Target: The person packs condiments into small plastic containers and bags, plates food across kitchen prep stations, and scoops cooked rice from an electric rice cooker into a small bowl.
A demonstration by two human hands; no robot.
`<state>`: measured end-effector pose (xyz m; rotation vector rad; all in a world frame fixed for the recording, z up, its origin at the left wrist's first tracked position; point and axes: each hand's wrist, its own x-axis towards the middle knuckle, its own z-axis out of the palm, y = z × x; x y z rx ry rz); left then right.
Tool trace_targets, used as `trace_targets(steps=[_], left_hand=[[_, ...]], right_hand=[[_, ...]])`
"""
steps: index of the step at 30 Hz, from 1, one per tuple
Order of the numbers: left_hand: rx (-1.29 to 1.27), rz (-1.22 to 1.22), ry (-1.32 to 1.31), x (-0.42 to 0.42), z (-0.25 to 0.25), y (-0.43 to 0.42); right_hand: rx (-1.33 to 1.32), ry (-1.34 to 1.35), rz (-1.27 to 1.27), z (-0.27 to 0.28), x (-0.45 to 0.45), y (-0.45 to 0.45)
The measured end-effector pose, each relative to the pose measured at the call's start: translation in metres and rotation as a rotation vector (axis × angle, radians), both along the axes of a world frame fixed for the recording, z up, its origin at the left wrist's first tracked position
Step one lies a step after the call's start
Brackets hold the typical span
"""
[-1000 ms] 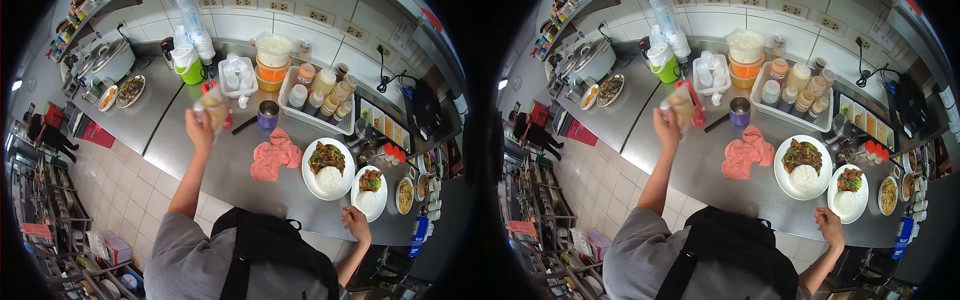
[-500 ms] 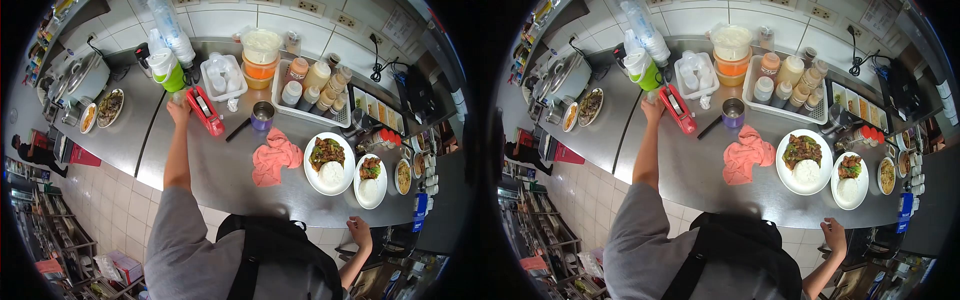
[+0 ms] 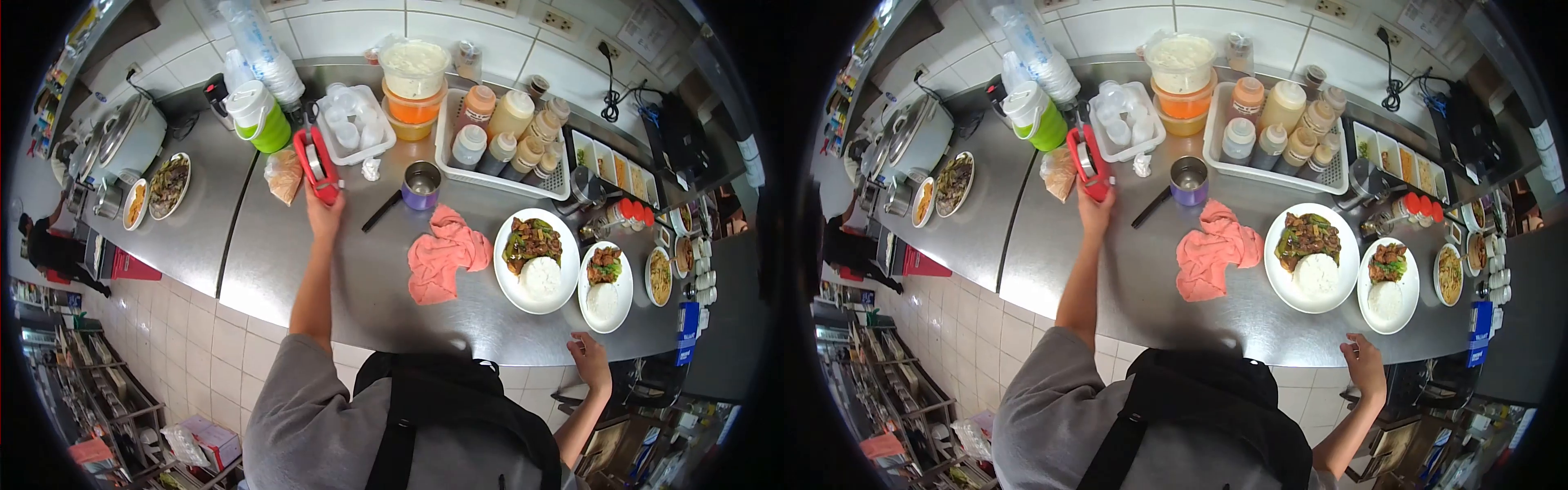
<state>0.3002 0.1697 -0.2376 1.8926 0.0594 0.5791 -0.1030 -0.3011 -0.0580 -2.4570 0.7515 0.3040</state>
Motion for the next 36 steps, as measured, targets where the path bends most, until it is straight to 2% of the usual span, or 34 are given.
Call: trace_targets(steps=[2, 4, 5, 7, 8, 10, 11, 12, 14, 15, 17, 18, 20, 22, 25, 27, 29, 31, 33, 36], left_hand=[[0.057, -0.105, 0.105, 0.031, -0.012, 0.029], [0.077, -0.186, 0.103, 0.067, -0.022, 0.053], [0.078, -0.200, 0.104, 0.074, -0.010, 0.056], [0.544, 0.004, 0.130, 0.077, 0.018, 0.057], [0.544, -0.001, 0.131, 0.075, 0.018, 0.051], [0.633, 0.355, 0.053, 0.069, 0.019, 0.034], [0.498, 0.458, -0.023, 0.063, 0.014, 0.017], [0.497, 0.453, -0.034, 0.054, 0.008, 0.002], [0.354, 0.282, -0.091, 0.027, 0.001, -0.031], [0.353, 0.276, -0.090, 0.023, 0.005, -0.047], [0.510, -0.067, -0.192, 0.017, 0.018, -0.068], [0.509, -0.068, -0.190, 0.023, 0.014, -0.070], [0.636, -0.324, -0.045, 0.039, 0.004, -0.070], [0.658, -0.336, -0.019, 0.043, -0.002, -0.063], [0.578, -0.416, 0.172, 0.034, -0.015, -0.035], [0.174, -0.384, 0.297, 0.006, 0.001, -0.017], [-0.138, -0.473, 0.228, -0.047, 0.016, 0.001], [-0.175, -0.562, 0.417, -0.112, 0.019, 0.007], [0.176, -0.609, 0.501, -0.172, 0.014, 0.002], [0.195, -0.726, 0.558, -0.229, 0.046, 0.002]], right_hand=[[-0.001, 0.030, -0.032, 0.004, -0.005, 0.002], [-0.002, 0.056, -0.061, 0.006, -0.009, 0.004], [-0.007, 0.055, -0.062, 0.006, -0.010, 0.005], [-0.003, 0.055, -0.055, 0.011, -0.010, 0.008], [-0.004, 0.058, -0.059, 0.012, -0.010, 0.008], [0.016, 0.005, -0.041, 0.010, -0.011, 0.007], [0.017, -0.002, -0.044, 0.010, -0.011, 0.008], [0.007, -0.005, -0.050, 0.009, -0.012, 0.008], [-0.003, -0.005, -0.064, 0.007, -0.016, 0.009], [-0.002, 0.007, -0.041, 0.004, -0.017, 0.008], [-0.004, 0.029, -0.017, 0.003, -0.019, 0.006], [-0.002, 0.021, -0.028, 0.004, -0.019, 0.006], [0.005, 0.016, -0.038, 0.003, -0.019, 0.007], [0.011, 0.000, -0.020, 0.000, -0.023, 0.007], [0.050, 0.022, -0.039, -0.009, -0.029, 0.005], [0.058, 0.032, -0.028, -0.011, -0.029, 0.003], [0.062, 0.028, -0.025, -0.013, -0.027, -0.001], [0.050, 0.016, 0.009, -0.017, -0.023, -0.006], [0.040, 0.018, 0.052, -0.022, -0.013, -0.013], [0.015, 0.001, 0.099, -0.017, 0.005, -0.011]])
